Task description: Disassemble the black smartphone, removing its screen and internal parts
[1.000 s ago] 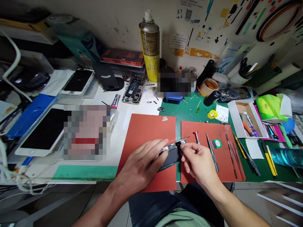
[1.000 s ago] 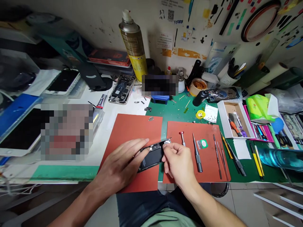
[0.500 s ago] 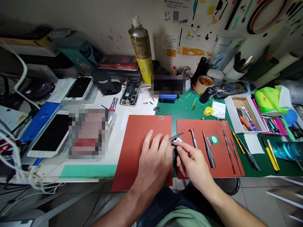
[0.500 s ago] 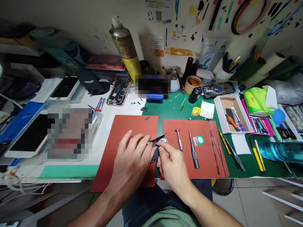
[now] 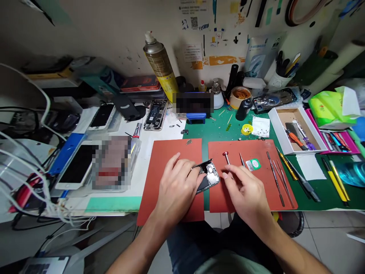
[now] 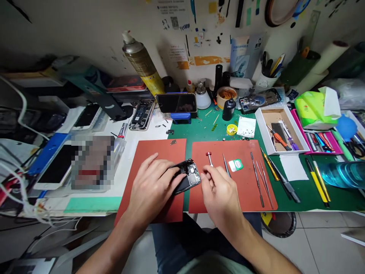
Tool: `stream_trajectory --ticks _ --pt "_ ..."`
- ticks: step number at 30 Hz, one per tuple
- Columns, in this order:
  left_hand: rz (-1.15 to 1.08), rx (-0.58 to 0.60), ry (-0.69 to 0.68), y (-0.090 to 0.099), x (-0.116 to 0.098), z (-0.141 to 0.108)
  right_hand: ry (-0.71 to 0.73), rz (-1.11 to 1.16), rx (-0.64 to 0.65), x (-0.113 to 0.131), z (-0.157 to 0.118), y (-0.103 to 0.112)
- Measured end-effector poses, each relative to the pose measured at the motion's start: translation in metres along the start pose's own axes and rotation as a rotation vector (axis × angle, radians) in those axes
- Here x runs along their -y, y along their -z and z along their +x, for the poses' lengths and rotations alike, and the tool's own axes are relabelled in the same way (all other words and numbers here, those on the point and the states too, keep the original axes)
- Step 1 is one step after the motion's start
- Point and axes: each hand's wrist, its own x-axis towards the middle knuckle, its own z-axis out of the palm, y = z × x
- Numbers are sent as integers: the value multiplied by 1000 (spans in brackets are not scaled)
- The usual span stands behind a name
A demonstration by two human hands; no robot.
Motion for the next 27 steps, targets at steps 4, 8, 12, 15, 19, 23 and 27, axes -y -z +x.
stream_trajectory --ticks 4,8,12,15,19,23,27 --pt "9 40 -4 3 -1 4 134 -71 103 2 30 -3" --pt "57 28 -15 2 -4 6 206 -3 217 7 50 -3" --pt "53 -3 -3 1 -5 6 261 29 264 6 55 -2" --pt "16 9 12 0 -6 6 284 17 242 5 55 -2" --pt "19 33 21 -1 -9 8 299 10 223 4 58 -3" --pt "42 70 27 -3 -11 10 282 3 241 5 61 -6" --pt "74 84 37 -5 -13 12 265 -2 246 6 62 -6"
